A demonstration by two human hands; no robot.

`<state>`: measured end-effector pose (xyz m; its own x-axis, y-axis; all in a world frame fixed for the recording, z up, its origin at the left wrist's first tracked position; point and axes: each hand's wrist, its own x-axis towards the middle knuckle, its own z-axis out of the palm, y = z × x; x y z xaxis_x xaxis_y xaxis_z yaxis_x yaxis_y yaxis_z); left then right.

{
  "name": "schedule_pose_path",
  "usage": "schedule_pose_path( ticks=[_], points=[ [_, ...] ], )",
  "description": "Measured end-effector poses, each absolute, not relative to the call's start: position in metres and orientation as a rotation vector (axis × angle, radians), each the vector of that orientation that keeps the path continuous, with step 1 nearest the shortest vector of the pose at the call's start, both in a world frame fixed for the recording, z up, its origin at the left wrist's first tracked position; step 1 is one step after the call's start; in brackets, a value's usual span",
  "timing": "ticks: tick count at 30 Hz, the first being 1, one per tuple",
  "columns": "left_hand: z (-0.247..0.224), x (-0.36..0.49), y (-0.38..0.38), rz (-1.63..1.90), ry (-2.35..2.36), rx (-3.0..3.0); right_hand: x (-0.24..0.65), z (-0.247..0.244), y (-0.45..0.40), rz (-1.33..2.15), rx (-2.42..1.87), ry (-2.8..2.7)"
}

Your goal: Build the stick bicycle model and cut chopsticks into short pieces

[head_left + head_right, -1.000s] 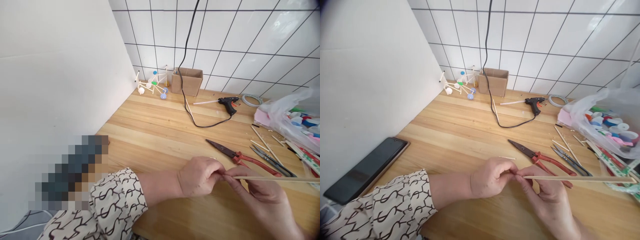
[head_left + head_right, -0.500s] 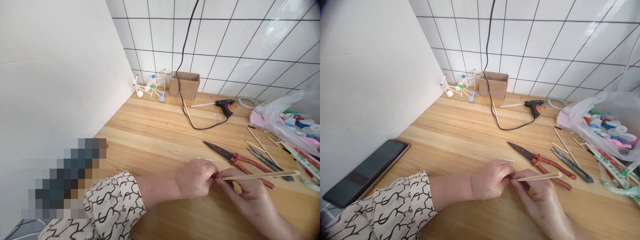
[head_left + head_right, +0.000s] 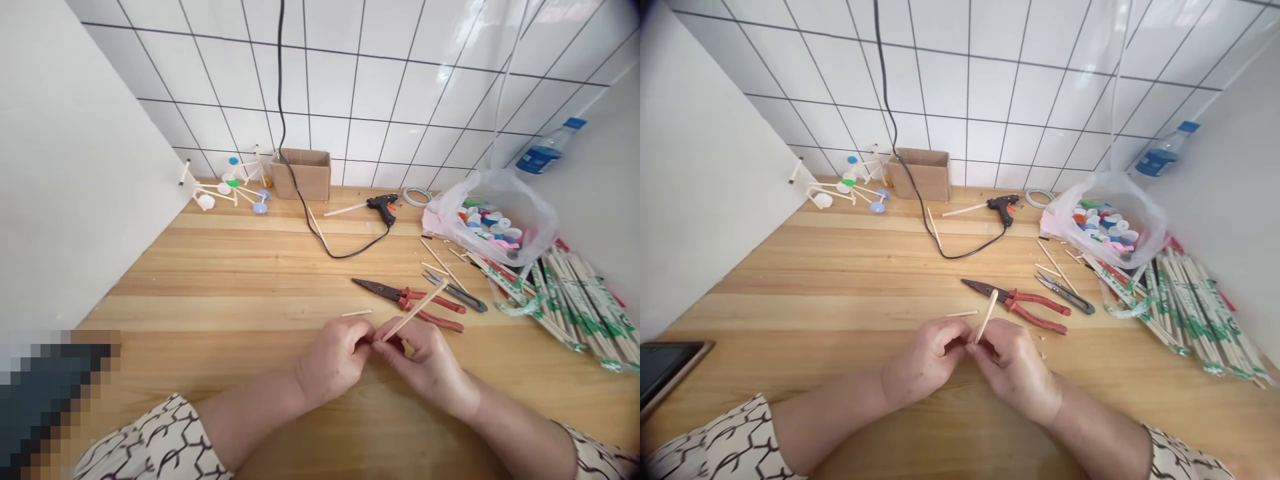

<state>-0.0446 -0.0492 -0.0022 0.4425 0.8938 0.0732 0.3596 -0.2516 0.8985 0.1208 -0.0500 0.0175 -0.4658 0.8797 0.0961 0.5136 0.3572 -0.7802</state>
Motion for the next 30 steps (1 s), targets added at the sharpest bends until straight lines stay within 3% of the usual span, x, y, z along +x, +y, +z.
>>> schedule_pose_path(
  ticks=[11, 30],
  points=[
    [0.018, -0.044, -0.045, 0.672, 1.032, 1.174, 0.120, 0.022, -0.036, 1.713, -1.057, -1.344],
    [0.014, -0.041, -0.049, 0.703, 0.978, 0.936, 0.114, 0.018, -0.041, 1.784, -0.957, -1.222]
  ],
)
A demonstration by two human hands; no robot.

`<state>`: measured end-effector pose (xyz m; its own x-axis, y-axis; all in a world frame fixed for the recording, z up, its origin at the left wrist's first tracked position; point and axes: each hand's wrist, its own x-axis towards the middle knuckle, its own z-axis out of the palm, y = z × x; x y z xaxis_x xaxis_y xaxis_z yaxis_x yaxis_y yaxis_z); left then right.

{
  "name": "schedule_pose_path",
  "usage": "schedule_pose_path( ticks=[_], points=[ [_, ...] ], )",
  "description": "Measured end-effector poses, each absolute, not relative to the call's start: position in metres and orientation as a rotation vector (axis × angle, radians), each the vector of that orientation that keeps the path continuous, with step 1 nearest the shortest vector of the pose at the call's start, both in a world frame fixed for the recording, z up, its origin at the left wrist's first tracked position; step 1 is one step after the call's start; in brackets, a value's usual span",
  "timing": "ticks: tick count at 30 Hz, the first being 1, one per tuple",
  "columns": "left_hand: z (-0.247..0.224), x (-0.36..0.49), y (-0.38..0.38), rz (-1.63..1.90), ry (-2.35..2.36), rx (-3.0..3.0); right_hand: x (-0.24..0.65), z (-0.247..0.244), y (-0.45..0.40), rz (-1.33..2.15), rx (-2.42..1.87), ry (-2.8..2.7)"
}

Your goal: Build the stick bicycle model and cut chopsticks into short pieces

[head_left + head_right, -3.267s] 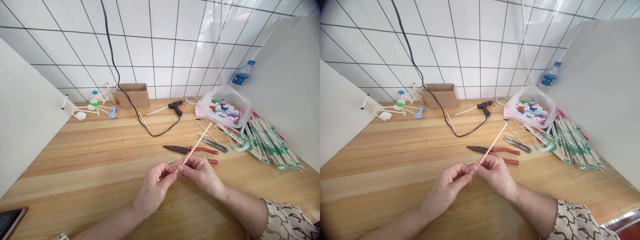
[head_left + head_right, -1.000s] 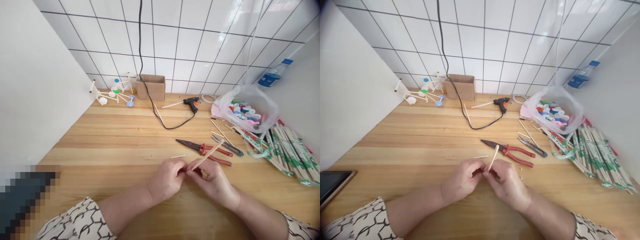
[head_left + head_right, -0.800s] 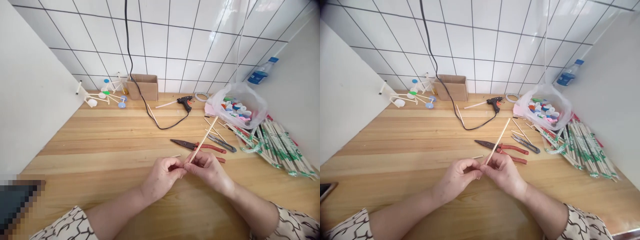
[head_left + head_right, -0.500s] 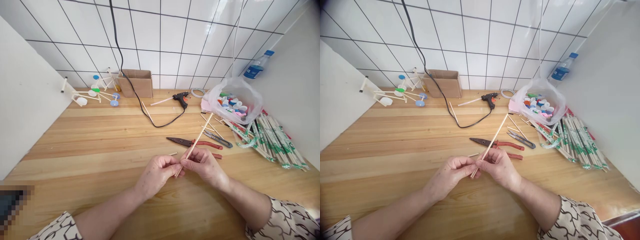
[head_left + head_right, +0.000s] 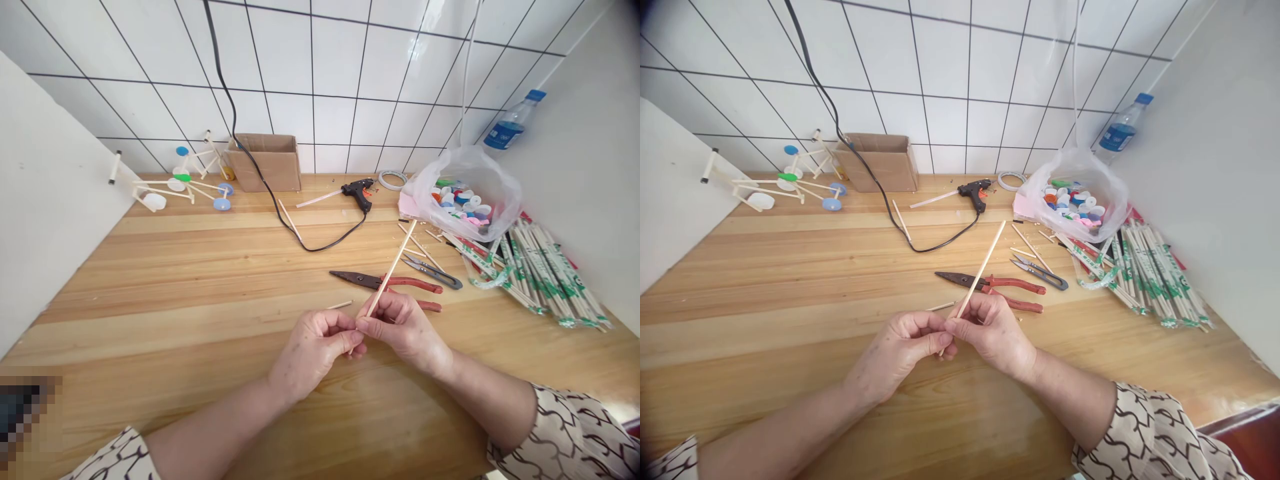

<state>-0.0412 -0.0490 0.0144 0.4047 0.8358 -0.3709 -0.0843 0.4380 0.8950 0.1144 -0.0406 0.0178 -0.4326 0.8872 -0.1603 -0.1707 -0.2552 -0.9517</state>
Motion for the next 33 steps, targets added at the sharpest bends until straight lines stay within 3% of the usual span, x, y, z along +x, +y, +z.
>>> schedule_pose_path(
  ticks=[12, 20, 33],
  points=[
    [0.015, -0.044, -0.047, 0.707, 1.010, 0.912, 0.126, 0.018, -0.034, 1.528, -1.140, -1.377],
    [0.016, -0.044, -0.047, 0.680, 1.030, 0.930, 0.121, 0.015, -0.036, 1.722, -1.030, -1.361],
    [0.017, -0.042, -0.048, 0.659, 1.071, 0.949, 0.114, 0.015, -0.040, 1.739, -0.953, -1.248]
  ],
)
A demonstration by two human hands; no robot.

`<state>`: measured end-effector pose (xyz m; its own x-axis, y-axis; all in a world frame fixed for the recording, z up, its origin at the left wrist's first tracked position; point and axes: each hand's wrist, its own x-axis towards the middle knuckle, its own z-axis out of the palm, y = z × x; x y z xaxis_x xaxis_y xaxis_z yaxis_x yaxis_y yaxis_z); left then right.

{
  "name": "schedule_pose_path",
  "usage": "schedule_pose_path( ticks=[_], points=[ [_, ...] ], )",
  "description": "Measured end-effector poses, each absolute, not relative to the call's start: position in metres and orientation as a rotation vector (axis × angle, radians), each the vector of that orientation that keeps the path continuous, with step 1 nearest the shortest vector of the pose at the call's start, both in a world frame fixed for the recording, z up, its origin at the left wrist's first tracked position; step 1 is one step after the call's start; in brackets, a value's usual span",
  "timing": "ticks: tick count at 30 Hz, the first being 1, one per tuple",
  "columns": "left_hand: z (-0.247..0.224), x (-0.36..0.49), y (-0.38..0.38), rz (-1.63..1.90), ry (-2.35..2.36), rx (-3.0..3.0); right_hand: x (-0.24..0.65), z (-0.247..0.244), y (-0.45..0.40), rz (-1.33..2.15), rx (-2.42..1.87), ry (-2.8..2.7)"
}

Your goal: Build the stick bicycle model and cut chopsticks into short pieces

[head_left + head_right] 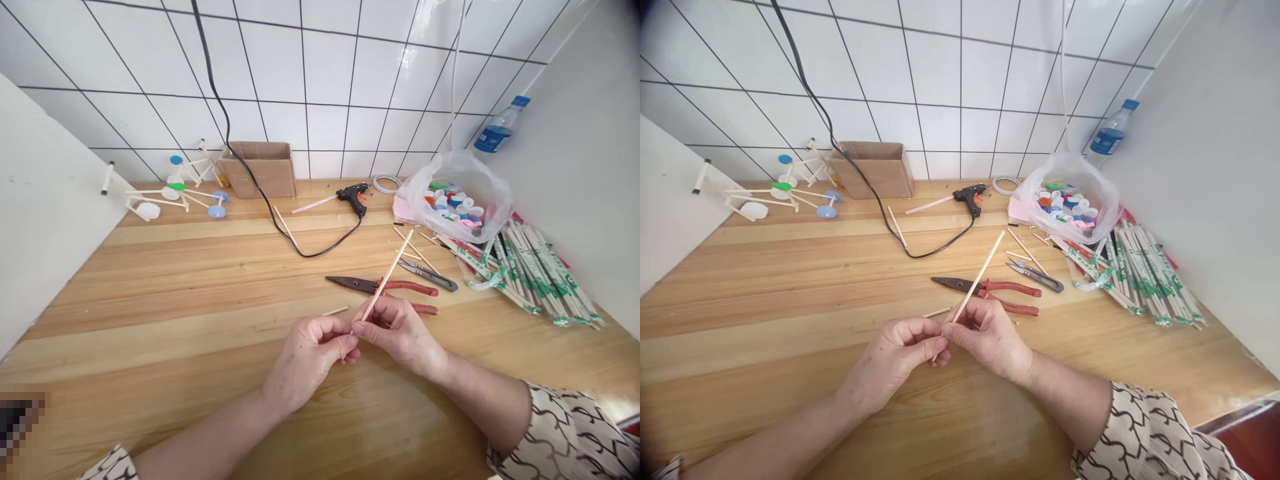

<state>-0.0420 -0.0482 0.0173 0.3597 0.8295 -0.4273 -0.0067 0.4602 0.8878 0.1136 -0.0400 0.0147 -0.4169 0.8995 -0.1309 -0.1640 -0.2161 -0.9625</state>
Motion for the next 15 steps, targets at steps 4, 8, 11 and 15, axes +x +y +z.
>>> schedule_pose_path(
  ticks=[4, 8, 11, 15],
  points=[
    [0.015, -0.043, -0.049, 0.674, 1.052, 0.968, 0.112, 0.015, -0.041, 1.729, -0.944, -1.284],
    [0.015, -0.046, -0.047, 0.692, 1.052, 0.982, 0.115, 0.026, -0.039, 1.524, -1.107, -1.586],
    [0.015, -0.051, -0.041, 0.739, 1.055, 1.010, 0.128, 0.036, -0.031, 1.043, -1.273, -1.912],
    [0.016, -0.057, -0.032, 0.834, 1.074, 0.998, 0.155, 0.041, -0.018, 0.485, -1.396, -2.220]
  ],
)
